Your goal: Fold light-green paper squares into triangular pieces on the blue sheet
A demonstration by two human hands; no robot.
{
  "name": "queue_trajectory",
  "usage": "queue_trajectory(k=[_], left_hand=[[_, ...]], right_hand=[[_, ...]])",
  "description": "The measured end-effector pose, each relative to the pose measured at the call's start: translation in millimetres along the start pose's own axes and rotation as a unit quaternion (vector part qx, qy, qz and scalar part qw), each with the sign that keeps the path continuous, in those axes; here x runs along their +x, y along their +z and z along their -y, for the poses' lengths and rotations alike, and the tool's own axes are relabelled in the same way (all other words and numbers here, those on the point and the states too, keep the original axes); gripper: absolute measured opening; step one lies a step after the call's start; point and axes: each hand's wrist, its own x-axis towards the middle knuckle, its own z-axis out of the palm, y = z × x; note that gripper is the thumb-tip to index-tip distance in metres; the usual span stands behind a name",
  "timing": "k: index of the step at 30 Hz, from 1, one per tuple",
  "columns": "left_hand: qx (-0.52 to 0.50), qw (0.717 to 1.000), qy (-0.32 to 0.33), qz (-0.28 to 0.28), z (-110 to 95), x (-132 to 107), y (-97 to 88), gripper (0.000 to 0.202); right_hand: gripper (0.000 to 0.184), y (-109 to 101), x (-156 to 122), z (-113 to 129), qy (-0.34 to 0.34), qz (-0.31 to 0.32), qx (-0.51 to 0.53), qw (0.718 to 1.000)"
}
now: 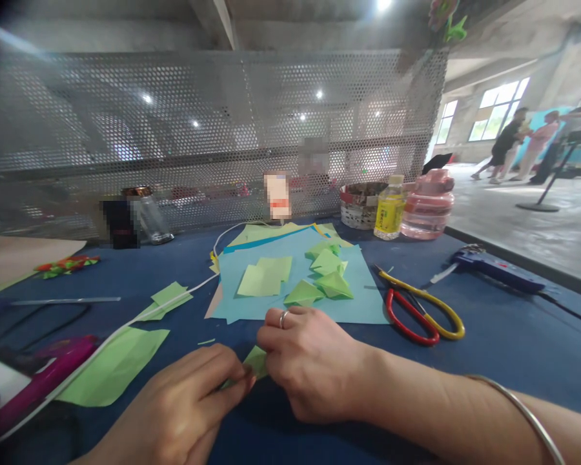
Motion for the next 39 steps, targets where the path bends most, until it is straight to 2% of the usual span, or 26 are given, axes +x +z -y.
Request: queue_trajectory(k=[2, 4, 6, 7, 8, 9, 13, 15, 21, 30, 35, 37, 39], left_hand=[[0.0, 1.0, -0.006, -0.005, -0.9, 1.0, -2.1, 0.041], [0.01, 0.999, -0.013, 0.037, -2.4, 3.0, -5.2, 0.036], [0.012, 0.999, -0.015, 0.046, -3.0, 4.3, -6.9, 0.034], [0.007, 0.999, -0.018, 0.034, -2.8, 4.4, -6.6, 0.036], [0.0, 1.0, -0.011, -0.013, -2.0, 4.1, -5.8, 0.038], [-0.01, 1.0, -0.01, -0.025, -1.0, 3.6, -4.7, 0.038], [-0.041, 0.999, -0.016, -0.025, 4.4, 2.2, -2.4, 0.034], [-0.057, 0.998, -0.019, -0.019, 6.6, 2.8, -4.5, 0.032], [-0.112, 0.992, -0.052, -0.019, 9.9, 6.9, -13.8, 0.029], [-0.125, 0.99, -0.059, -0.015, 5.6, 14.9, -20.8, 0.03], [-0.131, 0.989, -0.061, -0.021, 8.0, 14.9, -22.6, 0.029], [-0.124, 0.99, -0.067, -0.024, 8.2, 14.4, -23.1, 0.029], [-0.12, 0.99, -0.07, -0.031, 8.0, 13.8, -23.2, 0.029]], right_hand=[[0.011, 1.0, -0.8, -0.7, 0.001, 0.001, -0.003, 1.0], [0.011, 2.5, -1.5, -1.4, 0.009, -0.013, -0.006, 1.0], [0.014, 3.9, -1.5, -1.6, 0.036, -0.039, 0.01, 0.999], [0.016, 4.5, -1.0, -1.3, 0.054, -0.053, 0.026, 0.997], [0.019, 4.9, -0.2, -0.8, 0.076, -0.06, 0.047, 0.994], [0.023, 5.1, 0.9, 0.0, 0.099, -0.059, 0.069, 0.991], [0.023, 5.4, 6.3, 4.1, 0.156, -0.001, 0.133, 0.979], [0.021, 5.4, 8.1, 5.4, 0.16, 0.015, 0.155, 0.975], [0.01, 3.4, 7.2, 5.5, 0.163, 0.012, 0.187, 0.969], [0.016, 1.2, 5.1, 4.9, 0.191, 0.008, 0.203, 0.96], [0.023, -5.7, 5.2, 1.8, 0.241, -0.001, 0.261, 0.935], [0.035, -12.4, 4.2, -9.2, 0.263, -0.026, 0.257, 0.93], [0.053, -19.4, 2.3, -25.5, 0.294, -0.036, 0.2, 0.934]])
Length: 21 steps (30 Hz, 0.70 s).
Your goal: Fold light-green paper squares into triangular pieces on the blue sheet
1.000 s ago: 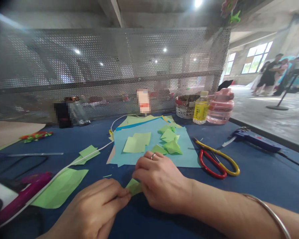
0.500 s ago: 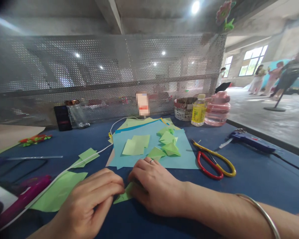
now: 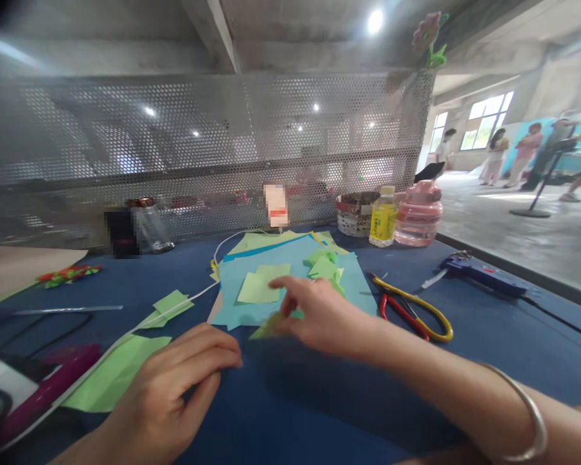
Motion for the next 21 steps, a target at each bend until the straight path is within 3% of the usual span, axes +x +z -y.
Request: queue_trajectory(k=[2, 5, 8, 11, 15, 17, 21], left_hand=[[-0.003, 1.0, 0.004, -0.006, 0.1, -0.9, 0.5, 0.028], [-0.004, 1.0, 0.006, -0.007, 1.8, -2.8, 2.1, 0.027], [-0.003, 1.0, -0.002, 0.001, 4.2, -4.5, 3.5, 0.028], [-0.007, 1.0, -0.003, 0.006, 4.6, -5.0, 3.8, 0.028], [-0.014, 1.0, -0.002, 0.004, 2.3, -3.8, 2.4, 0.027], [-0.014, 1.0, -0.001, 0.012, 1.5, -2.9, 1.8, 0.027], [-0.014, 1.0, 0.002, 0.024, 2.7, -1.9, 2.6, 0.027]], right_hand=[[0.057, -10.3, 7.1, -12.1, 0.032, 0.001, -0.088, 0.996], [0.038, -15.3, 13.6, -25.9, 0.051, -0.008, -0.165, 0.985], [0.019, -11.8, 15.2, -29.1, 0.045, -0.017, -0.176, 0.983], [0.012, -14.2, 15.4, -27.1, 0.029, -0.03, -0.174, 0.984], [0.012, -40.2, 14.8, -29.7, 0.021, -0.037, -0.157, 0.987], [0.015, -56.6, 13.2, -32.7, 0.034, -0.023, -0.148, 0.988], [0.015, -71.9, 9.2, -35.0, 0.058, 0.09, -0.15, 0.983]])
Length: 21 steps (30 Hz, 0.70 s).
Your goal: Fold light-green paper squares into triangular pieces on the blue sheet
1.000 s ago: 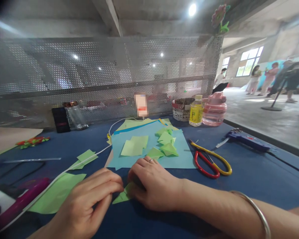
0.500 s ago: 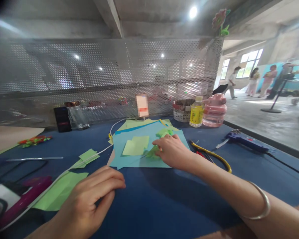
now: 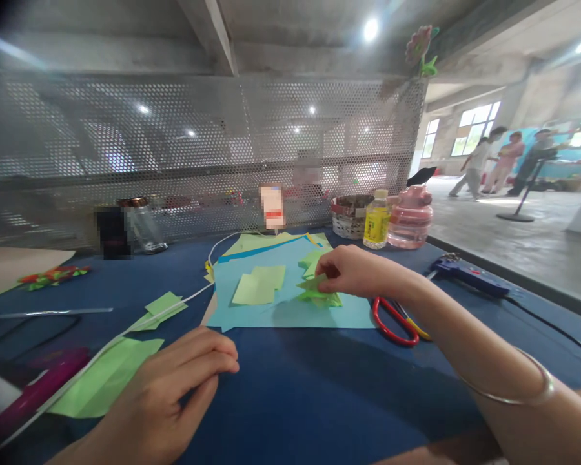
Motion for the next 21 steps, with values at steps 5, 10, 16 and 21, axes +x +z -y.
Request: queue_trajectory(k=[5, 10, 16, 21], left_hand=[[0.002, 1.0, -0.003, 0.006, 2.3, -1.3, 1.2, 0.026], [0.009, 1.0, 0.002, 0.024, 0.1, -3.0, -0.4, 0.026], [0.013, 1.0, -0.005, 0.028, -0.1, -2.0, -0.4, 0.026], [0.01, 0.999, -0.025, 0.035, 1.2, -3.7, -0.6, 0.026]], right_hand=[[0.009, 12.0, 4.8, -2.5, 0.023, 0.005, -0.041, 0.999], [0.013, 25.3, 16.1, -18.4, 0.068, -0.07, -0.086, 0.992], [0.017, 39.3, 28.5, -38.2, 0.103, -0.123, -0.097, 0.982], [0.028, 43.7, 32.1, -44.0, 0.096, -0.158, -0.087, 0.979]])
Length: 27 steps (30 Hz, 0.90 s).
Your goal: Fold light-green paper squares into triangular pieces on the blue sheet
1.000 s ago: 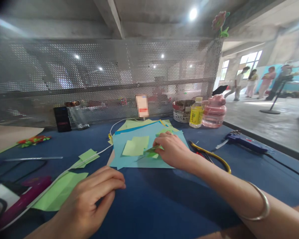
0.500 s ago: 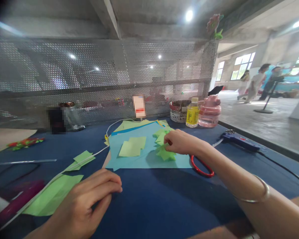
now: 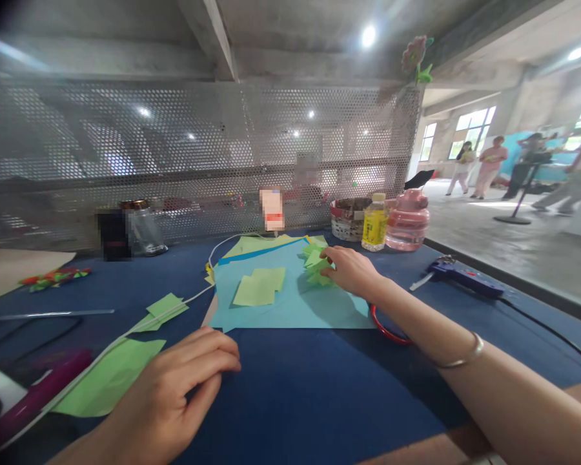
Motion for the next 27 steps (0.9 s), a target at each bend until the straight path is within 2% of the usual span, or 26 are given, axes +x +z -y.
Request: queue_trajectory(k=[5, 8, 10, 14, 17, 19, 24, 27], left_hand=[[-0.008, 1.0, -0.027, 0.003, -0.4, 2.6, -1.6, 0.026], [-0.013, 0.999, -0.038, 0.009, 0.0, 5.6, -3.3, 0.027], [-0.018, 0.998, -0.052, 0.01, 0.4, 6.8, -4.5, 0.027], [-0.019, 0.997, -0.077, 0.014, 0.9, 8.6, -6.7, 0.026], [-0.01, 0.995, -0.097, 0.016, 1.2, 10.3, -8.9, 0.026], [-0.006, 0.994, -0.107, 0.014, 1.2, 11.2, -10.7, 0.027], [0.004, 0.993, -0.119, 0.011, 1.4, 11.8, -14.8, 0.027], [0.018, 0.991, -0.133, 0.003, 5.2, 13.1, -16.2, 0.028]], right_hand=[[0.035, -4.4, -4.1, 6.8, -0.027, -0.063, 0.009, 0.998], [0.03, -8.4, -9.2, 20.1, -0.055, -0.102, 0.02, 0.993], [0.024, -9.4, -14.4, 34.5, -0.085, -0.106, 0.034, 0.99], [0.017, -3.9, -22.4, 69.9, -0.161, -0.051, 0.049, 0.984], [0.017, 5.1, -12.1, 90.7, -0.187, 0.003, 0.039, 0.981], [0.018, 11.9, 5.9, 98.2, -0.182, 0.031, 0.028, 0.982], [0.029, 31.9, 59.1, 101.8, -0.117, 0.083, 0.009, 0.99], [0.03, 42.3, 68.6, 102.6, -0.112, 0.104, 0.013, 0.988]])
